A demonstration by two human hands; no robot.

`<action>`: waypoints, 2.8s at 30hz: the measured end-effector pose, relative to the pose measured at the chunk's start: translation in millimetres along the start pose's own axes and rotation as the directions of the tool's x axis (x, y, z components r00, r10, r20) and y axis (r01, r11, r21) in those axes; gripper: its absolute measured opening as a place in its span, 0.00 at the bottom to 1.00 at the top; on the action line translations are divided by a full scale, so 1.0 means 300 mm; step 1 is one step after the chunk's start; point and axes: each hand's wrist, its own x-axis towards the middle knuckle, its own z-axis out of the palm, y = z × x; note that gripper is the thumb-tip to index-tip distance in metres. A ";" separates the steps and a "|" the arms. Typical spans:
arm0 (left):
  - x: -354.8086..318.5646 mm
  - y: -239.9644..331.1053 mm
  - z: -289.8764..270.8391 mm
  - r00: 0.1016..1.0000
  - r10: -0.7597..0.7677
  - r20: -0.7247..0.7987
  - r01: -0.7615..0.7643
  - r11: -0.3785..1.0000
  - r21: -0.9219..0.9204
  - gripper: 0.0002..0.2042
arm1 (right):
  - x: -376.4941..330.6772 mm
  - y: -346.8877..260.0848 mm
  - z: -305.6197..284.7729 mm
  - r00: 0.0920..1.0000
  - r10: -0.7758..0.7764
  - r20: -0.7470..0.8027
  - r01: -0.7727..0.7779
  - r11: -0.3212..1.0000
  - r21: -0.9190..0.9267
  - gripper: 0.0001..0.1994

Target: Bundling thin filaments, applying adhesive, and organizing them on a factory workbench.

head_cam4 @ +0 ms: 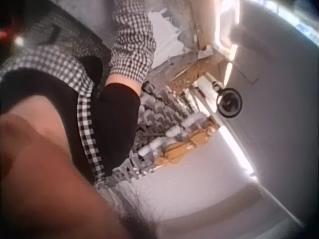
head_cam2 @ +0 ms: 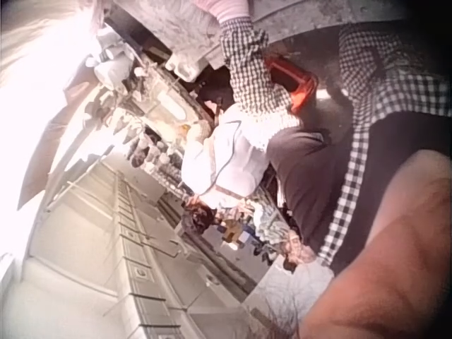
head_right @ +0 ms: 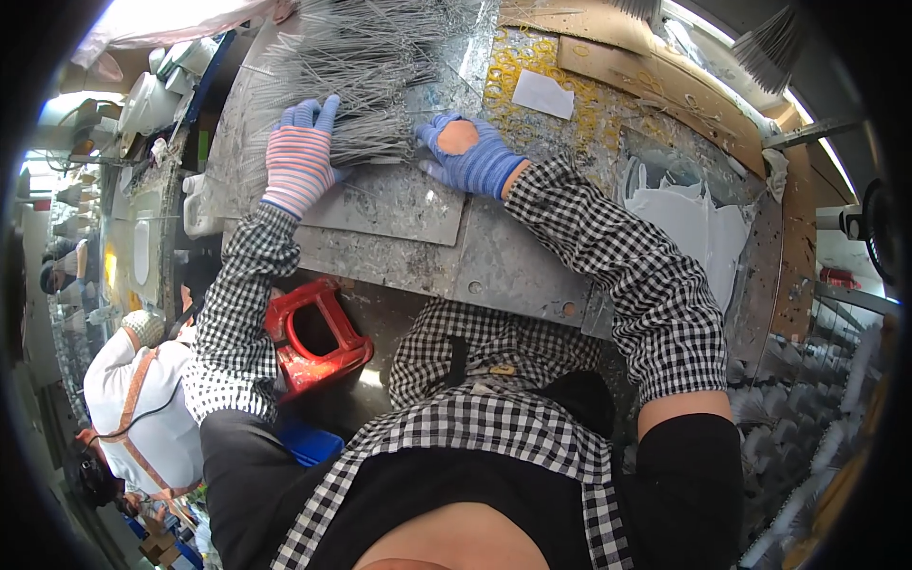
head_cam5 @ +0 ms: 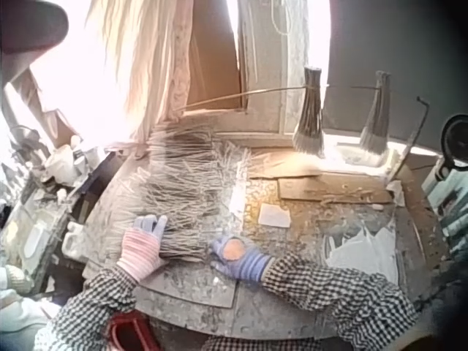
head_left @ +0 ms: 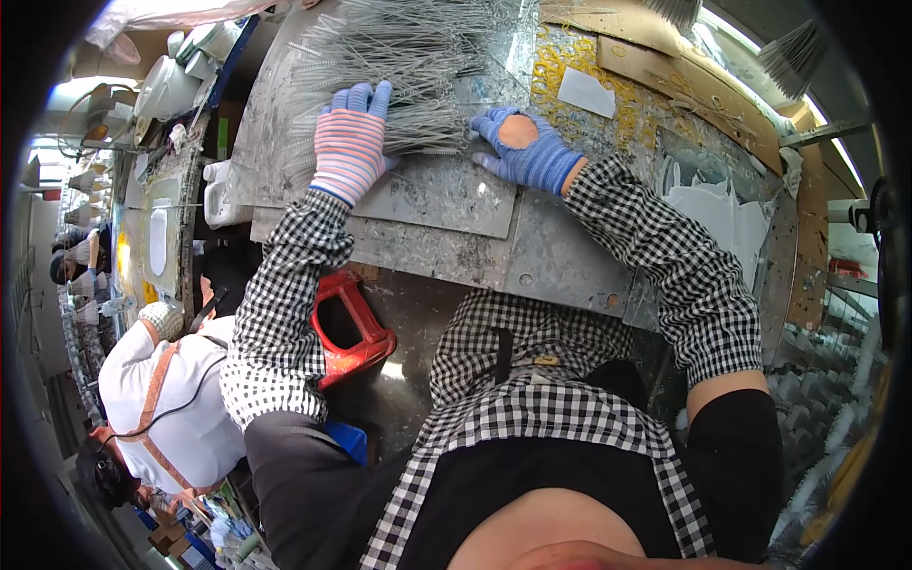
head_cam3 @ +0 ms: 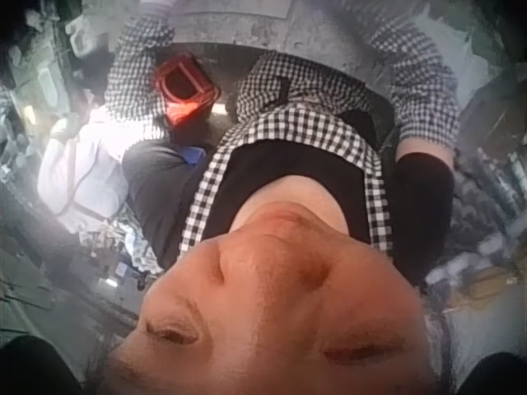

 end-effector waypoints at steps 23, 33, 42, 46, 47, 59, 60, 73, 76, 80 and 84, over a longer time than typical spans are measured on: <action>-0.015 0.014 -0.027 0.987 -0.039 0.156 0.039 0.999 0.000 0.36 | -0.089 -0.656 0.046 0.684 0.339 0.645 -0.505 -0.417 0.755 0.20; -0.163 0.088 0.006 0.994 -0.080 0.073 0.081 0.997 -0.018 0.44 | 0.027 -0.510 -0.074 0.639 0.119 0.760 -0.767 0.170 0.619 0.14; -0.209 0.197 0.184 0.959 -0.173 -0.225 0.185 0.982 0.033 0.14 | 0.423 -0.209 -0.017 0.935 -0.288 0.205 0.225 0.933 0.282 0.14; -0.239 0.208 0.208 0.973 -0.161 -0.166 0.178 0.980 0.090 0.15 | 0.479 -0.264 0.033 0.874 -0.288 0.391 0.351 0.931 -0.099 0.15; -0.251 0.203 0.202 0.972 -0.155 -0.176 0.162 0.987 0.024 0.14 | 0.500 -0.262 0.045 0.870 -0.289 0.399 0.392 0.897 -0.205 0.15; -0.385 0.192 0.178 0.991 -0.085 -0.106 0.069 0.987 -0.148 0.33 | 0.531 -0.200 0.046 0.946 -0.265 0.189 0.308 0.915 -0.260 0.09; -0.380 0.184 0.179 0.989 -0.069 -0.134 0.051 0.990 -0.130 0.35 | 0.496 -0.248 0.018 0.952 -0.169 0.254 0.233 0.940 -0.249 0.16; -0.427 0.230 0.125 0.995 -0.097 0.021 0.098 0.991 -0.094 0.16 | 0.444 -0.286 0.162 0.932 -0.244 0.269 0.304 0.928 -0.214 0.14; -0.411 0.235 0.102 0.979 -0.151 0.134 0.168 0.977 -0.130 0.22 | 0.512 -0.163 0.217 0.951 -0.279 0.133 0.306 0.911 -0.278 0.13; -0.495 0.189 0.098 0.958 -0.227 0.176 0.251 0.960 -0.127 0.29 | 0.553 -0.185 0.278 0.961 -0.262 0.089 0.276 0.930 -0.245 0.10; -0.650 0.142 0.000 0.901 -0.264 0.343 0.355 0.904 -0.237 0.28 | 0.568 -0.203 0.324 0.987 -0.039 0.158 0.078 0.965 -0.252 0.10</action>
